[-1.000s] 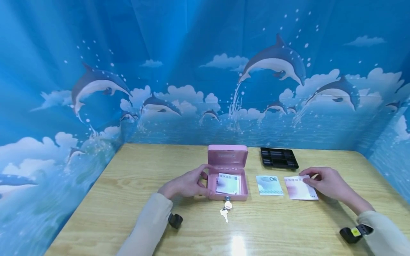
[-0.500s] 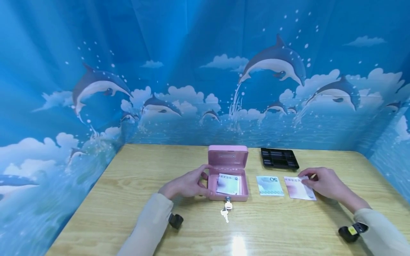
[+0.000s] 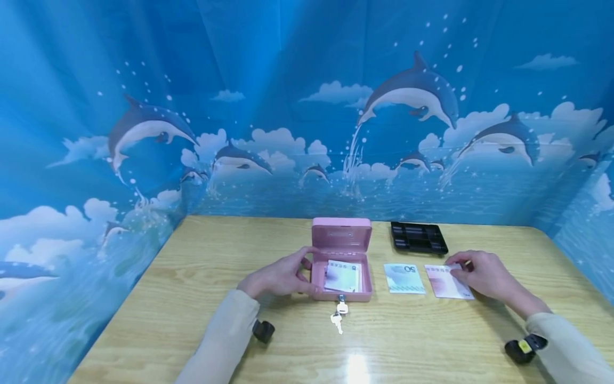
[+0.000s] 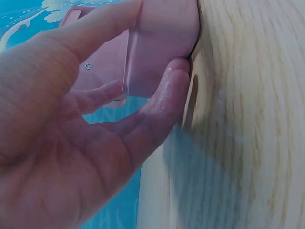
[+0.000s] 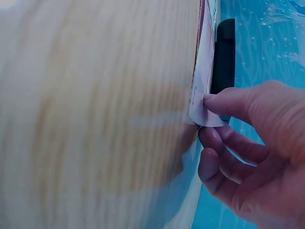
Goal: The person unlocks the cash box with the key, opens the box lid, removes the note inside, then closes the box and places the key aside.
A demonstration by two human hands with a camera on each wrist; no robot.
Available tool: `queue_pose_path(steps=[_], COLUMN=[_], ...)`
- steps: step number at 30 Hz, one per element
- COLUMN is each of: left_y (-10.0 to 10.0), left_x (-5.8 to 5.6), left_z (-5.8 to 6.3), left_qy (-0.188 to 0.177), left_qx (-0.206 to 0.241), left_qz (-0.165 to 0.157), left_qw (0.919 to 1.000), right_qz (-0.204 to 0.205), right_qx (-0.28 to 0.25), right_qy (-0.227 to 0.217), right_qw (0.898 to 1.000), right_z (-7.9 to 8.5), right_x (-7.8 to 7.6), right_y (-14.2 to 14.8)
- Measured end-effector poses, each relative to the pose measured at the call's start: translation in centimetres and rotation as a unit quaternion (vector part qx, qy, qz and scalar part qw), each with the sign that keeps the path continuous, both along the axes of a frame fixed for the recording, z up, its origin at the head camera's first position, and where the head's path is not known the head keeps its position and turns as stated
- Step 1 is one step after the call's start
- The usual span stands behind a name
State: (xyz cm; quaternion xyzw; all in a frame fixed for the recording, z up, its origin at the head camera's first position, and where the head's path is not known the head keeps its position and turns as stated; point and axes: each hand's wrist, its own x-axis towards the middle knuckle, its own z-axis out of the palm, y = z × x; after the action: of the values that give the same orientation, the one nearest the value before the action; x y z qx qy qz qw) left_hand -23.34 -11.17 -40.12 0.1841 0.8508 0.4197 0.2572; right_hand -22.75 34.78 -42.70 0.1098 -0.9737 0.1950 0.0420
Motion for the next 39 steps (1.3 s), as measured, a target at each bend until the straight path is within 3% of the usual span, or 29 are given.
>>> queue_pose_path(steps=[13, 21, 28, 39], left_y=[-0.1, -0.1, 0.0, -0.1], left_x=[0.1, 0.0, 0.1, 0.1], left_z=[0.2, 0.2, 0.2, 0.2], left_qy=[-0.001, 0.002, -0.003, -0.001], left_qx=[-0.002, 0.003, 0.001, 0.004], left_qz=[0.002, -0.002, 0.000, -0.001], left_qw=[1.0000, 1.0000, 1.0000, 1.0000], right_qz=[0.002, -0.005, 0.044, 0.070], right_qx=[-0.007, -0.028, -0.089, -0.125], right_qy=[0.026, 0.059, 0.094, 0.052], right_qw=[1.000, 0.998, 0.991, 0.988], right_z=[0.1, 0.9, 1.5, 2.4], right_x=[0.0, 0.6, 1.4, 1.7], right_y=[-0.1, -1.4, -4.0, -7.9])
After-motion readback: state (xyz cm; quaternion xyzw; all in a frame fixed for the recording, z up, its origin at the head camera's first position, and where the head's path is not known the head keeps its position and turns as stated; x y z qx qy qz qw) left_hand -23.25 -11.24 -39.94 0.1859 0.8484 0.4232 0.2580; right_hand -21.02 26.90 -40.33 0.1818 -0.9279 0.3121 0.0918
